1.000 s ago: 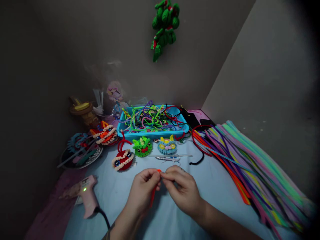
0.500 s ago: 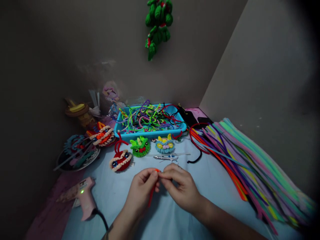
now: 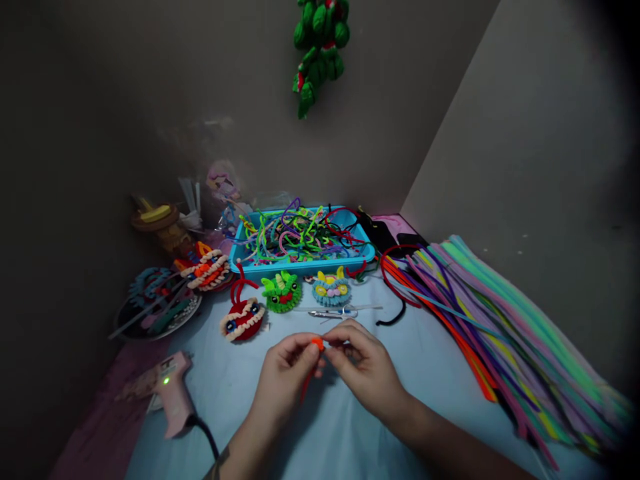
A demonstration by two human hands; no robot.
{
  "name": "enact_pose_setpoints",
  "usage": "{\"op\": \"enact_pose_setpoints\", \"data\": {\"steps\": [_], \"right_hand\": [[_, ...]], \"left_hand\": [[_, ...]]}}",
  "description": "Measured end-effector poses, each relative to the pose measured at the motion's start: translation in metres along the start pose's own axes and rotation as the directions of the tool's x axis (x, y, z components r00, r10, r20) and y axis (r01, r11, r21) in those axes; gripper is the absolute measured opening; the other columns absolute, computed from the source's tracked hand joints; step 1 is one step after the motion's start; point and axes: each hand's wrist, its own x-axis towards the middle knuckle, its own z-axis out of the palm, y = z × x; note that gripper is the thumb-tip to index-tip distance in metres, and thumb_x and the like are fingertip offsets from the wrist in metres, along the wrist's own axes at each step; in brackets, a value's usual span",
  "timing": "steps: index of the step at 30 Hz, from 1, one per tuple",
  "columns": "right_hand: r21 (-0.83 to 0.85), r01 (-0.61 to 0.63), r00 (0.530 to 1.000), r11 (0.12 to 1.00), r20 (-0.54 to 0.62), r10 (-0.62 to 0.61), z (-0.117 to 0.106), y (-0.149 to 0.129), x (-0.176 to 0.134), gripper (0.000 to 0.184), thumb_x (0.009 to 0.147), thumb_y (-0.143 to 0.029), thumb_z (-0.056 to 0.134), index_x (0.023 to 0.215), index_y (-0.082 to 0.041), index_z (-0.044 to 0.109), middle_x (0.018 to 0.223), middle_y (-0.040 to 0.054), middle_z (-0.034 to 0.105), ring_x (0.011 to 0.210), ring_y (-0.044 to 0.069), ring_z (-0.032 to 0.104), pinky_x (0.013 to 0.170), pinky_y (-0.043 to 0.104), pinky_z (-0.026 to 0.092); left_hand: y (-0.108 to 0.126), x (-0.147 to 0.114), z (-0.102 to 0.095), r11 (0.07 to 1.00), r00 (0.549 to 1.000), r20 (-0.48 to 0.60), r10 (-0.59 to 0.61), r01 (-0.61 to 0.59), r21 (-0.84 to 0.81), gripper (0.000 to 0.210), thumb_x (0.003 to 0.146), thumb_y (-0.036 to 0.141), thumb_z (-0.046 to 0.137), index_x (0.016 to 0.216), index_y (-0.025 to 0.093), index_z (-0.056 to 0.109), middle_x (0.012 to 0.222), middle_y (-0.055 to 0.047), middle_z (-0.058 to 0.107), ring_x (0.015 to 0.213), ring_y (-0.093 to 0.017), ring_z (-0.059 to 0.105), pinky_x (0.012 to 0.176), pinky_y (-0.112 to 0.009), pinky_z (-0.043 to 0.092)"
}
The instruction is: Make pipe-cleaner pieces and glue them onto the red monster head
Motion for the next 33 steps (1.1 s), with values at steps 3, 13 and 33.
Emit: {"op": "enact_pose_setpoints", "data": {"steps": [3, 13, 33], "right_hand": [[-0.028, -0.048, 0.999, 0.998, 0.020, 0.048, 0.000, -0.002, 0.001, 0.010, 0.079, -0.012, 0.057, 0.080, -0.020, 0.063, 0.077, 0.0016, 0.058, 0.070, 0.013, 0.058, 0.057, 0.022, 0.046], [-0.051, -0.066, 0.994, 0.996, 0.085, 0.071, -0.003, 0.001, 0.003, 0.011, 0.077, -0.010, 0.056, 0.072, -0.018, 0.060, 0.072, 0.0004, 0.056, 0.065, 0.012, 0.055, 0.056, 0.021, 0.042], [-0.337, 0.503, 0.863, 0.796, 0.253, -0.438, -0.014, 0.013, 0.002, 0.021, 0.086, -0.006, 0.049, 0.102, -0.017, 0.056, 0.086, 0.0071, 0.059, 0.080, 0.018, 0.054, 0.074, 0.033, 0.048]], "left_hand": [[-0.001, 0.001, -0.001, 0.999, 0.999, 0.003, 0.042, -0.042, 0.019, 0.031, 0.063, 0.034, 0.079, 0.080, 0.013, 0.063, 0.064, 0.000, 0.066, 0.055, -0.008, 0.058, 0.055, -0.018, 0.045], [-0.002, 0.002, -0.002, 0.997, 0.999, 0.027, 0.042, -0.043, 0.062, 0.035, 0.061, 0.036, 0.079, 0.079, 0.013, 0.060, 0.062, 0.000, 0.067, 0.055, -0.008, 0.058, 0.056, -0.019, 0.045], [0.003, -0.003, -0.001, 0.990, 0.989, 0.060, -0.137, 0.135, 0.048, 0.031, 0.067, 0.039, 0.073, 0.069, 0.010, 0.063, 0.061, 0.000, 0.058, 0.046, -0.003, 0.043, 0.042, -0.015, 0.037]]}}
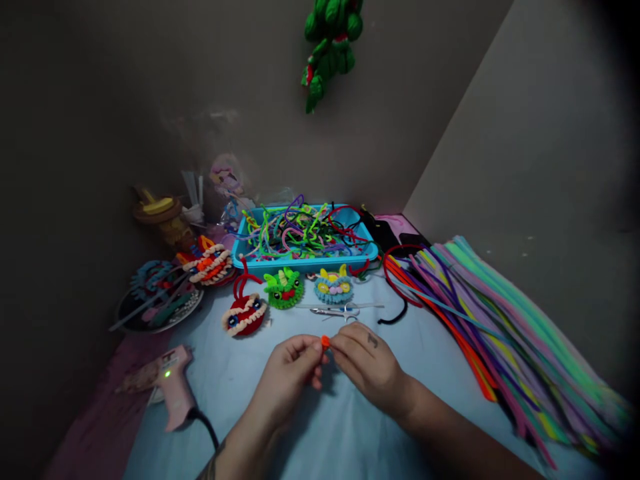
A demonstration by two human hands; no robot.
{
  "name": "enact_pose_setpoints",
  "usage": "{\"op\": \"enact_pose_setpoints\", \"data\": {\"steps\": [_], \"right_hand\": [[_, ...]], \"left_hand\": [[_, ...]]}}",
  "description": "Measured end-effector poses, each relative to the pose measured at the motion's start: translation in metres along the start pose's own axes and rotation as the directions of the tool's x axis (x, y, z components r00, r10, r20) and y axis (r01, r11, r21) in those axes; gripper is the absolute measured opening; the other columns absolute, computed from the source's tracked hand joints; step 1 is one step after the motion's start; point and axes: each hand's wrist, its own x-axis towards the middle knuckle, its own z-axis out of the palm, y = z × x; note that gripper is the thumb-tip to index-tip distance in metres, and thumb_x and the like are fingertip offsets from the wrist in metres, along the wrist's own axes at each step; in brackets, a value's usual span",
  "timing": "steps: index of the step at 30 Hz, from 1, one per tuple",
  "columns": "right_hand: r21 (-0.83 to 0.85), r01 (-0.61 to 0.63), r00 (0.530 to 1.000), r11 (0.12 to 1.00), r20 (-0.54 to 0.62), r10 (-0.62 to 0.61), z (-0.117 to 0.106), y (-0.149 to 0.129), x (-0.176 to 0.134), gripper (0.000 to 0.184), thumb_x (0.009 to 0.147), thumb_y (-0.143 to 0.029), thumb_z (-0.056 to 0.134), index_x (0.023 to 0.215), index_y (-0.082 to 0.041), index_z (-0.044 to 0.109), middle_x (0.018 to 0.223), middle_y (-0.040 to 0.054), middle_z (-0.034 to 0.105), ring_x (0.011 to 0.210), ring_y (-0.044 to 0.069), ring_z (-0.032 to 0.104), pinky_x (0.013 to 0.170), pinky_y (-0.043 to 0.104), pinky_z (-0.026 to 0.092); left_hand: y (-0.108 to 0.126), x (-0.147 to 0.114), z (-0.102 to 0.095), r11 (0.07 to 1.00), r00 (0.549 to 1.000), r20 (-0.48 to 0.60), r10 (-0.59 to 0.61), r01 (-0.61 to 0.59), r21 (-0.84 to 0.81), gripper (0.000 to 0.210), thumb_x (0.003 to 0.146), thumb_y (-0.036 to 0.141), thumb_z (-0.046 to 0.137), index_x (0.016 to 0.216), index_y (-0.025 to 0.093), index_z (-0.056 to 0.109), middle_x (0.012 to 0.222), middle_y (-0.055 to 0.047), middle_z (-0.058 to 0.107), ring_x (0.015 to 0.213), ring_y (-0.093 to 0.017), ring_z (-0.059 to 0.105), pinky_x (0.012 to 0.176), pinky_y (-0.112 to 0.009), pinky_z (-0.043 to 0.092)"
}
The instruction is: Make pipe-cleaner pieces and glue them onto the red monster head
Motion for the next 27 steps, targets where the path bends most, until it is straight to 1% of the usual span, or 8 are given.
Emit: {"op": "enact_pose_setpoints", "data": {"steps": [5, 10, 15, 17, 21, 23, 25, 27], "right_hand": [[0.212, -0.271, 0.959, 0.939, -0.025, 0.283, 0.003, -0.003, 0.002, 0.012, 0.083, -0.011, 0.055, 0.089, -0.021, 0.058, 0.082, 0.0028, 0.056, 0.074, 0.015, 0.055, 0.063, 0.026, 0.047], [0.439, -0.529, 0.843, 0.726, 0.175, 0.509, 0.008, -0.005, 0.006, 0.008, 0.080, -0.014, 0.056, 0.081, -0.020, 0.061, 0.087, 0.0026, 0.054, 0.077, 0.013, 0.055, 0.059, 0.021, 0.045], [0.581, -0.645, 0.748, 0.497, 0.345, 0.568, 0.010, 0.000, 0.007, 0.010, 0.079, -0.022, 0.059, 0.072, -0.018, 0.054, 0.078, -0.0003, 0.050, 0.073, 0.012, 0.051, 0.060, 0.021, 0.042], [0.642, -0.677, 0.703, 0.360, 0.421, 0.573, 0.009, -0.001, 0.008, 0.017, 0.078, -0.028, 0.063, 0.071, -0.017, 0.052, 0.073, -0.0020, 0.049, 0.066, 0.010, 0.048, 0.060, 0.021, 0.041], [0.722, -0.686, 0.583, -0.085, 0.616, 0.530, 0.008, -0.008, 0.009, 0.029, 0.073, -0.040, 0.070, 0.077, -0.017, 0.051, 0.069, -0.0034, 0.052, 0.061, 0.009, 0.051, 0.060, 0.023, 0.042], [0.704, -0.668, 0.548, -0.241, 0.684, 0.481, 0.009, -0.011, 0.009, 0.035, 0.069, -0.043, 0.073, 0.080, -0.018, 0.050, 0.070, -0.0031, 0.055, 0.061, 0.010, 0.055, 0.062, 0.026, 0.045], [0.696, -0.673, 0.553, -0.251, 0.698, 0.454, 0.009, -0.013, 0.009, 0.039, 0.066, -0.042, 0.077, 0.082, -0.018, 0.052, 0.065, -0.0043, 0.056, 0.055, 0.009, 0.054, 0.062, 0.026, 0.046], [0.709, -0.690, 0.566, -0.142, 0.652, 0.504, 0.009, -0.013, 0.010, 0.036, 0.066, -0.041, 0.077, 0.080, -0.017, 0.054, 0.057, -0.0061, 0.054, 0.049, 0.007, 0.049, 0.057, 0.023, 0.043]], "left_hand": [[0.000, 0.004, -0.003, 0.998, 1.000, 0.006, 0.030, -0.030, 0.049, 0.037, 0.063, 0.045, 0.075, 0.071, 0.011, 0.063, 0.056, 0.001, 0.056, 0.047, -0.006, 0.047, 0.043, -0.018, 0.039], [-0.002, 0.005, -0.005, 0.983, 0.997, -0.015, 0.077, -0.074, 0.166, 0.037, 0.063, 0.046, 0.074, 0.074, 0.012, 0.063, 0.058, -0.002, 0.061, 0.053, -0.011, 0.054, 0.051, -0.020, 0.042], [0.003, 0.000, -0.004, 0.803, 0.898, -0.011, 0.441, -0.388, 0.452, 0.023, 0.072, 0.029, 0.067, 0.093, 0.019, 0.070, 0.091, -0.008, 0.066, 0.082, -0.018, 0.061, 0.069, -0.027, 0.049], [0.006, -0.001, -0.004, 0.725, 0.868, 0.064, 0.492, -0.449, 0.523, 0.013, 0.074, 0.024, 0.065, 0.082, 0.019, 0.074, 0.086, -0.008, 0.066, 0.082, -0.019, 0.061, 0.072, -0.028, 0.048], [0.006, -0.003, -0.005, 0.635, 0.823, 0.100, 0.560, -0.503, 0.586, 0.011, 0.076, 0.018, 0.062, 0.076, 0.020, 0.073, 0.079, -0.006, 0.065, 0.074, -0.017, 0.061, 0.068, -0.026, 0.048], [0.003, -0.004, -0.006, 0.571, 0.787, 0.119, 0.605, -0.533, 0.625, 0.013, 0.078, 0.015, 0.059, 0.078, 0.020, 0.071, 0.079, -0.006, 0.064, 0.073, -0.017, 0.060, 0.067, -0.025, 0.046], [0.000, -0.004, -0.008, 0.506, 0.752, 0.133, 0.646, -0.552, 0.663, 0.014, 0.080, 0.014, 0.056, 0.079, 0.020, 0.069, 0.079, -0.005, 0.063, 0.074, -0.017, 0.059, 0.067, -0.025, 0.045], [-0.003, -0.003, -0.011, 0.448, 0.722, 0.155, 0.675, -0.567, 0.692, 0.013, 0.081, 0.015, 0.055, 0.080, 0.019, 0.067, 0.078, -0.005, 0.062, 0.075, -0.017, 0.058, 0.067, -0.024, 0.045]]}}
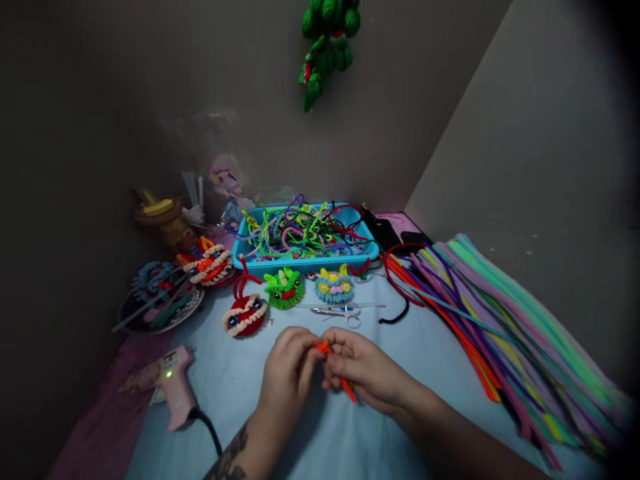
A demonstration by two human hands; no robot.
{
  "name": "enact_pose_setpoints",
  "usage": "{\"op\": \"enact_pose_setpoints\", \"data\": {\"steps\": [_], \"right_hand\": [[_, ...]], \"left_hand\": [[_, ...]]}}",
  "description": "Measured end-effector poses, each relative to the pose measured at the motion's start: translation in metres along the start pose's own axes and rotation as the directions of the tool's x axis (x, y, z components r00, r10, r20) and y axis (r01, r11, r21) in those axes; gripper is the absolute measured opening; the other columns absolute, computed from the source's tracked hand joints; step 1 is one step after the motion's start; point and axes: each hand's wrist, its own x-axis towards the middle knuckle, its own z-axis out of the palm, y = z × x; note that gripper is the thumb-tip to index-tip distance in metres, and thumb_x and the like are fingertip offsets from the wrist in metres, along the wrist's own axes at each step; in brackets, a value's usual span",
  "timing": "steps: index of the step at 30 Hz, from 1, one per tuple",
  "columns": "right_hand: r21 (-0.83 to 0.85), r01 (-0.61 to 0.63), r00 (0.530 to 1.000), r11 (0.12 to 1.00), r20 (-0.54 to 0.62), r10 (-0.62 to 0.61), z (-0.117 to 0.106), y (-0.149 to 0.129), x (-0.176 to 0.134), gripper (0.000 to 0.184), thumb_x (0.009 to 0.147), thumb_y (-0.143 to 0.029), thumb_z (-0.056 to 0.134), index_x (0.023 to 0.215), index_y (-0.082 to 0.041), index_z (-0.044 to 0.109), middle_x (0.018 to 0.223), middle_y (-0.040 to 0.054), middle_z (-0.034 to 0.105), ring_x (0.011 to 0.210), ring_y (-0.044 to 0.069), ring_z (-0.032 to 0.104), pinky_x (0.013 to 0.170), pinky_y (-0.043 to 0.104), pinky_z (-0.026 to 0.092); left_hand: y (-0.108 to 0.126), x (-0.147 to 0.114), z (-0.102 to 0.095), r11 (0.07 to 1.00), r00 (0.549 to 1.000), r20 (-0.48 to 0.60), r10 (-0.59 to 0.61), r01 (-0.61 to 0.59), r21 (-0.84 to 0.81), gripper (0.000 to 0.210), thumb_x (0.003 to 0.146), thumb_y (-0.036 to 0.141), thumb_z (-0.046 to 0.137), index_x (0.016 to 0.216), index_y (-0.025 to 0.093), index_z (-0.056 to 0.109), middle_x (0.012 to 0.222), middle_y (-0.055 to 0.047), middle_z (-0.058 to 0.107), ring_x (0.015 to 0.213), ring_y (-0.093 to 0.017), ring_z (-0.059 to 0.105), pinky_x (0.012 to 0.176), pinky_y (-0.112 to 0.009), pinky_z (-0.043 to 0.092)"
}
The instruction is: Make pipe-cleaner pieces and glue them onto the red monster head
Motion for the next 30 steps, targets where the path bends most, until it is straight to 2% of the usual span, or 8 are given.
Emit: {"op": "enact_pose_setpoints", "data": {"steps": [4, 8, 11, 16, 20, 26, 28, 30], "right_hand": [[-0.223, 0.083, 0.986, 0.971, -0.123, -0.112, -0.001, -0.007, -0.003, 0.028, 0.074, -0.040, 0.068, 0.072, -0.016, 0.055, 0.054, -0.0054, 0.052, 0.048, 0.006, 0.043, 0.049, 0.020, 0.031], [-0.434, 0.207, 0.960, 0.877, -0.083, -0.268, 0.003, -0.014, -0.008, 0.018, 0.075, -0.030, 0.064, 0.067, -0.017, 0.056, 0.060, -0.0039, 0.052, 0.057, 0.009, 0.045, 0.056, 0.022, 0.036], [-0.512, 0.232, 0.951, 0.827, -0.061, -0.305, 0.005, -0.016, -0.009, 0.013, 0.075, -0.025, 0.062, 0.065, -0.018, 0.056, 0.062, -0.0032, 0.052, 0.061, 0.011, 0.047, 0.059, 0.024, 0.037], [-0.393, 0.191, 0.965, 0.900, -0.094, -0.246, 0.000, -0.012, -0.004, 0.016, 0.071, -0.026, 0.065, 0.063, -0.017, 0.055, 0.056, -0.0060, 0.047, 0.051, 0.007, 0.038, 0.050, 0.021, 0.031], [-0.217, 0.147, 0.978, 0.965, -0.116, -0.175, -0.003, -0.003, 0.002, 0.022, 0.066, -0.032, 0.072, 0.063, -0.017, 0.057, 0.052, -0.0066, 0.048, 0.047, 0.006, 0.037, 0.048, 0.020, 0.027], [-0.029, 0.077, 0.994, 0.997, -0.070, -0.079, -0.003, 0.003, 0.004, 0.028, 0.062, -0.037, 0.079, 0.067, -0.015, 0.062, 0.057, -0.0023, 0.059, 0.052, 0.009, 0.050, 0.055, 0.022, 0.034], [0.011, 0.070, 0.997, 0.997, -0.028, -0.069, -0.001, 0.002, 0.003, 0.031, 0.062, -0.039, 0.079, 0.073, -0.014, 0.063, 0.062, -0.0011, 0.061, 0.055, 0.009, 0.052, 0.056, 0.022, 0.035], [0.043, 0.078, 0.997, 0.996, -0.015, -0.078, 0.001, 0.000, 0.002, 0.035, 0.063, -0.042, 0.078, 0.078, -0.015, 0.063, 0.068, -0.0004, 0.062, 0.057, 0.010, 0.055, 0.057, 0.022, 0.036]], "left_hand": [[-0.005, 0.002, 0.000, 0.994, 0.998, 0.018, 0.067, -0.069, 0.080, 0.012, 0.082, 0.016, 0.054, 0.080, 0.019, 0.065, 0.076, -0.005, 0.062, 0.074, -0.017, 0.057, 0.068, -0.025, 0.043], [-0.004, 0.004, -0.001, 0.994, 0.998, 0.013, 0.067, -0.068, 0.088, 0.012, 0.083, 0.016, 0.052, 0.078, 0.019, 0.062, 0.076, -0.005, 0.061, 0.074, -0.017, 0.057, 0.068, -0.025, 0.043], [0.001, 0.005, -0.002, 1.000, 1.000, -0.011, -0.013, 0.013, 0.012, 0.014, 0.083, 0.018, 0.051, 0.074, 0.019, 0.061, 0.073, -0.003, 0.060, 0.072, -0.016, 0.056, 0.066, -0.025, 0.042], [0.012, 0.007, -0.001, 0.943, 0.969, 0.014, -0.248, 0.245, -0.226, 0.014, 0.079, 0.022, 0.055, 0.067, 0.018, 0.060, 0.069, -0.001, 0.057, 0.067, -0.015, 0.053, 0.063, -0.024, 0.040], [0.011, 0.006, 0.006, 0.788, 0.904, 0.113, -0.411, 0.415, -0.455, 0.015, 0.076, 0.030, 0.061, 0.068, 0.017, 0.059, 0.065, 0.001, 0.054, 0.062, -0.013, 0.049, 0.060, -0.022, 0.039], [0.004, 0.004, 0.014, 0.558, 0.885, 0.213, -0.415, 0.433, -0.708, 0.021, 0.072, 0.035, 0.069, 0.068, 0.017, 0.060, 0.076, 0.002, 0.047, 0.062, -0.010, 0.049, 0.058, -0.022, 0.041], [0.004, 0.006, 0.012, 0.580, 0.891, 0.212, -0.401, 0.427, -0.694, 0.020, 0.073, 0.035, 0.069, 0.068, 0.017, 0.062, 0.077, 0.001, 0.046, 0.061, -0.010, 0.049, 0.056, -0.022, 0.041], [0.004, 0.009, 0.007, 0.678, 0.912, 0.159, -0.378, 0.390, -0.624, 0.019, 0.073, 0.034, 0.069, 0.068, 0.017, 0.065, 0.076, 0.000, 0.046, 0.064, -0.011, 0.049, 0.059, -0.023, 0.041]]}}
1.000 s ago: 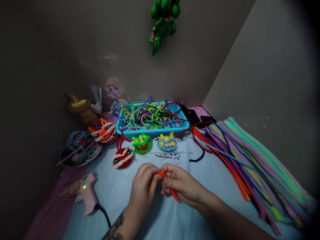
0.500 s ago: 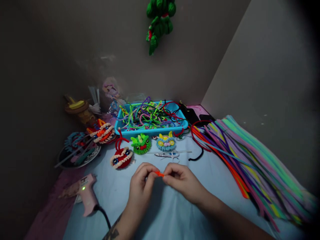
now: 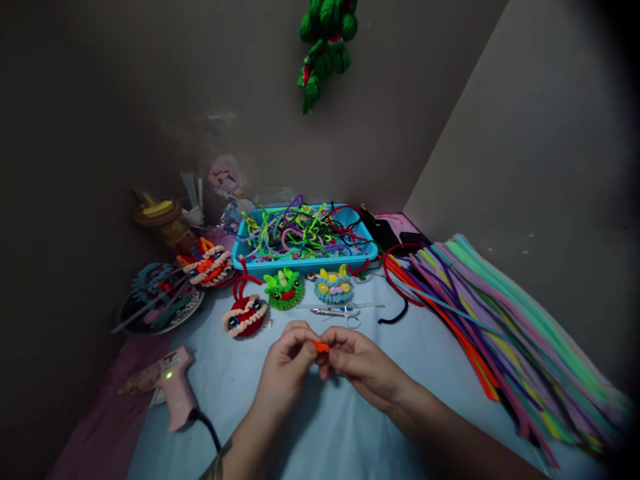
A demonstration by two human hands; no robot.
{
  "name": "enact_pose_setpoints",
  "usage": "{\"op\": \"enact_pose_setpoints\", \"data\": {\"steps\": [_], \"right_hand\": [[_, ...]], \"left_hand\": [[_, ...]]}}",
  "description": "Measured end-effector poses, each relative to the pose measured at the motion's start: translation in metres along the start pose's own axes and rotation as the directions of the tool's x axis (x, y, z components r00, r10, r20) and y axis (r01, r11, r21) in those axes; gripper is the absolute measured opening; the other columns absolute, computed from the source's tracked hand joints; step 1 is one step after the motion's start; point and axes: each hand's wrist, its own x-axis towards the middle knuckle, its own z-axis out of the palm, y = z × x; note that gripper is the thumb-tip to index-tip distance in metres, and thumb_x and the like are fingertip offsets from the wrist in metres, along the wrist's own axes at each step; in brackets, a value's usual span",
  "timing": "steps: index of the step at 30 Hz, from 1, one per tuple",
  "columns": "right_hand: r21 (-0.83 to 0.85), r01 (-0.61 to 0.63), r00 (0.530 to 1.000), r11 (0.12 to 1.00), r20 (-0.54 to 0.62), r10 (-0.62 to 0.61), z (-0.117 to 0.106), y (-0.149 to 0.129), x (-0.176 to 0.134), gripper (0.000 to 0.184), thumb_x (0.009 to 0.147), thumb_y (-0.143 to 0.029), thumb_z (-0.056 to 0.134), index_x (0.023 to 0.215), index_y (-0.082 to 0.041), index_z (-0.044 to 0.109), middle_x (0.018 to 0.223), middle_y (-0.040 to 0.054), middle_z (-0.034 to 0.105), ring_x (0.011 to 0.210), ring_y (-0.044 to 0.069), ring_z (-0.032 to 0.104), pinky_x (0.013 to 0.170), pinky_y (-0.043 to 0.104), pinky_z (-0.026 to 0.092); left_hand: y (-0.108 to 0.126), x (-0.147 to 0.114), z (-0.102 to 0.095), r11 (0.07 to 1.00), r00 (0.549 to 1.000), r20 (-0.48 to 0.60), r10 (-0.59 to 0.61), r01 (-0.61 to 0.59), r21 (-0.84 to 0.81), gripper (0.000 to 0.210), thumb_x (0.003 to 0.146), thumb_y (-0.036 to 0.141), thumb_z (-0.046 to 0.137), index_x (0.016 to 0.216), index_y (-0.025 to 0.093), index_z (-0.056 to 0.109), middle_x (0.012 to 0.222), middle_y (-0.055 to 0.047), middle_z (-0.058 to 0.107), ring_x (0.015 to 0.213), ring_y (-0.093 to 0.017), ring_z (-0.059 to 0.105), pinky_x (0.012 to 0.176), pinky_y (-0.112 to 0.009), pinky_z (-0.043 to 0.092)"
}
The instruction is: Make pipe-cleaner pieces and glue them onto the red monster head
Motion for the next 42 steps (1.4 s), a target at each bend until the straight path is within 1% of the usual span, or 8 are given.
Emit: {"op": "enact_pose_setpoints", "data": {"steps": [4, 12, 17, 23, 33, 37, 39, 42], "right_hand": [[-0.005, 0.030, 0.998, 1.000, -0.053, -0.030, 0.002, -0.001, 0.000, 0.034, 0.063, -0.044, 0.078, 0.073, -0.015, 0.062, 0.061, -0.0018, 0.060, 0.055, 0.010, 0.054, 0.059, 0.023, 0.039], [0.005, 0.023, 0.988, 1.000, -0.152, -0.022, 0.002, 0.004, 0.006, 0.034, 0.051, -0.037, 0.085, 0.065, -0.015, 0.063, 0.057, -0.0042, 0.057, 0.047, 0.007, 0.046, 0.048, 0.021, 0.034], [-0.197, 0.120, 0.964, 0.973, -0.212, -0.161, 0.002, 0.001, 0.003, 0.024, 0.060, -0.035, 0.079, 0.068, -0.016, 0.065, 0.058, -0.0029, 0.059, 0.054, 0.009, 0.050, 0.055, 0.023, 0.040], [-0.671, 0.236, 0.847, 0.703, -0.213, -0.487, 0.007, -0.005, -0.005, 0.006, 0.074, -0.024, 0.064, 0.071, -0.019, 0.065, 0.070, 0.0009, 0.063, 0.067, 0.015, 0.059, 0.062, 0.026, 0.046], [-0.865, 0.426, 0.753, 0.266, 0.176, -0.634, -0.004, -0.003, -0.006, 0.010, 0.084, -0.014, 0.056, 0.085, -0.020, 0.064, 0.077, 0.0023, 0.061, 0.073, 0.014, 0.058, 0.064, 0.024, 0.045], [-0.896, 0.441, 0.713, 0.054, 0.313, -0.627, -0.012, -0.008, -0.005, 0.012, 0.086, -0.013, 0.054, 0.083, -0.020, 0.062, 0.075, 0.0025, 0.061, 0.076, 0.017, 0.055, 0.070, 0.030, 0.042], [-0.884, 0.467, 0.700, 0.022, 0.354, -0.620, -0.014, -0.013, -0.004, 0.011, 0.086, -0.014, 0.054, 0.080, -0.021, 0.062, 0.073, 0.0016, 0.061, 0.075, 0.017, 0.054, 0.071, 0.032, 0.040], [-0.832, 0.546, 0.694, 0.096, 0.384, -0.609, -0.016, -0.021, -0.004, 0.007, 0.085, -0.019, 0.060, 0.078, -0.020, 0.063, 0.068, -0.0002, 0.061, 0.070, 0.015, 0.054, 0.072, 0.032, 0.040]], "left_hand": [[0.003, 0.001, -0.004, 0.979, 0.995, -0.028, 0.093, -0.086, 0.183, 0.019, 0.072, 0.034, 0.070, 0.065, 0.017, 0.069, 0.076, -0.002, 0.048, 0.073, -0.014, 0.050, 0.067, -0.024, 0.041], [-0.007, -0.004, 0.008, 0.961, 0.986, -0.020, -0.167, 0.158, -0.229, 0.021, 0.061, 0.032, 0.079, 0.066, 0.016, 0.067, 0.079, 0.000, 0.053, 0.068, -0.011, 0.054, 0.063, -0.023, 0.044], [-0.007, -0.004, 0.004, 0.976, 0.974, -0.153, -0.167, 0.141, -0.166, 0.025, 0.060, 0.032, 0.080, 0.078, 0.018, 0.069, 0.073, 0.000, 0.063, 0.068, -0.012, 0.056, 0.066, -0.024, 0.046], [0.002, -0.006, 0.001, 0.971, 0.990, -0.113, 0.083, -0.055, 0.235, 0.014, 0.070, 0.030, 0.071, 0.073, 0.017, 0.073, 0.080, -0.006, 0.069, 0.078, -0.019, 0.062, 0.073, -0.027, 0.048], [0.002, -0.003, -0.002, 0.964, 0.982, -0.187, -0.028, 0.076, 0.256, 0.018, 0.067, 0.032, 0.071, 0.074, 0.016, 0.071, 0.068, -0.003, 0.071, 0.063, -0.015, 0.062, 0.061, -0.023, 0.049], [0.007, 0.001, -0.005, 0.955, 0.987, -0.110, -0.115, 0.140, 0.261, 0.016, 0.067, 0.030, 0.069, 0.069, 0.014, 0.069, 0.059, -0.001, 0.066, 0.053, -0.010, 0.055, 0.053, -0.020, 0.042], [0.009, 0.003, -0.007, 0.946, 0.982, -0.028, -0.189, 0.190, 0.261, 0.016, 0.067, 0.029, 0.069, 0.068, 0.013, 0.068, 0.056, 0.000, 0.065, 0.051, -0.009, 0.053, 0.052, -0.019, 0.040], [0.012, 0.003, -0.009, 0.936, 0.953, 0.104, -0.286, 0.255, 0.243, 0.018, 0.066, 0.029, 0.071, 0.067, 0.012, 0.065, 0.054, 0.000, 0.063, 0.049, -0.008, 0.052, 0.051, -0.019, 0.038]]}}
